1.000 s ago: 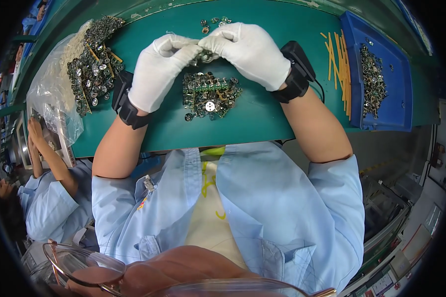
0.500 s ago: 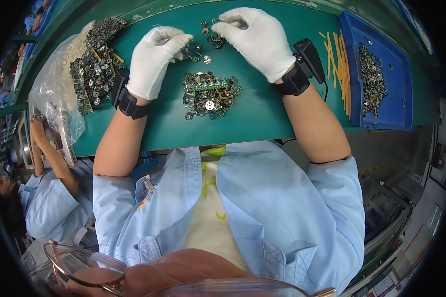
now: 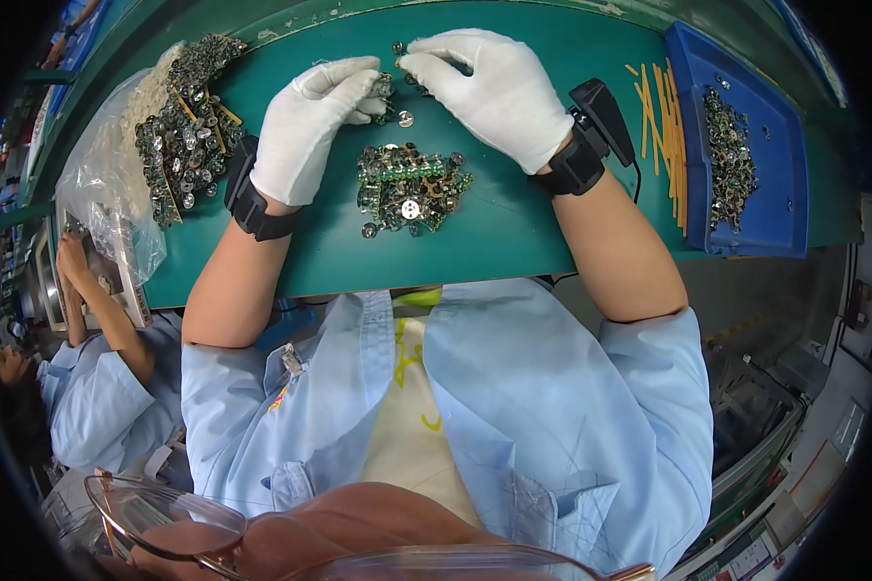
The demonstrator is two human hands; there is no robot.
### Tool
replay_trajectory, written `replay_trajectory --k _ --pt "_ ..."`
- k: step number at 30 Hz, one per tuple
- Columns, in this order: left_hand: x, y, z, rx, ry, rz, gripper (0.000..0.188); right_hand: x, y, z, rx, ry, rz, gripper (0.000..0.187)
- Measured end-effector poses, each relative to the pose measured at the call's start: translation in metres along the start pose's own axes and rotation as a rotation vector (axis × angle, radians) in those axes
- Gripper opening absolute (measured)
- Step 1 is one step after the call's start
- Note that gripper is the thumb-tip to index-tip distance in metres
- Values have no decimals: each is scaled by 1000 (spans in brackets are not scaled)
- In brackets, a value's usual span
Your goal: The person picks up a circuit board and removes small metal components from it by hand, then uses a thin wooden stick to detach more components before pressing the detached pieces together.
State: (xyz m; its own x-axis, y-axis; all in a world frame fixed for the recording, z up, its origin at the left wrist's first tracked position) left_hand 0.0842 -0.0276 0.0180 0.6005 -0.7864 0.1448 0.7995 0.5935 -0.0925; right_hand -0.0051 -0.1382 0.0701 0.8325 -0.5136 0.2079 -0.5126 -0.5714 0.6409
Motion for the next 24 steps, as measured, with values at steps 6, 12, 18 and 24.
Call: replay_trajectory --k 6,12,18,24 --pt "-4 -7 -2 -126 18 -26 27 -5 -8 -16 32 36 -94 14" --pt "-7 -14 1 -87 41 -70 25 -9 -11 -18 56 87 -130 8" --pt "-10 -19 2 -147 14 -132 26 -9 -21 -4 308 -71 -300 8" --pt "-12 -25 -2 -314 71 -181 25 -13 -38 7 636 -279 -519 10"
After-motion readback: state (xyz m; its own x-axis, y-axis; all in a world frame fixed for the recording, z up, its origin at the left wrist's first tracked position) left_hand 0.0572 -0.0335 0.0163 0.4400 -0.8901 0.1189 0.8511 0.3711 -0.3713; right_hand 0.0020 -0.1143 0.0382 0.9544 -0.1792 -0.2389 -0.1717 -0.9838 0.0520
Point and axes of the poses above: each hand's wrist, its own x-axis towards the middle knuckle, its own y-axis out of the back of the hand, z = x × y, the point moved 10 cm from there along x, towards the middle knuckle, and after that the axes turned 14 degrees about -y, right-handed, at the moved point
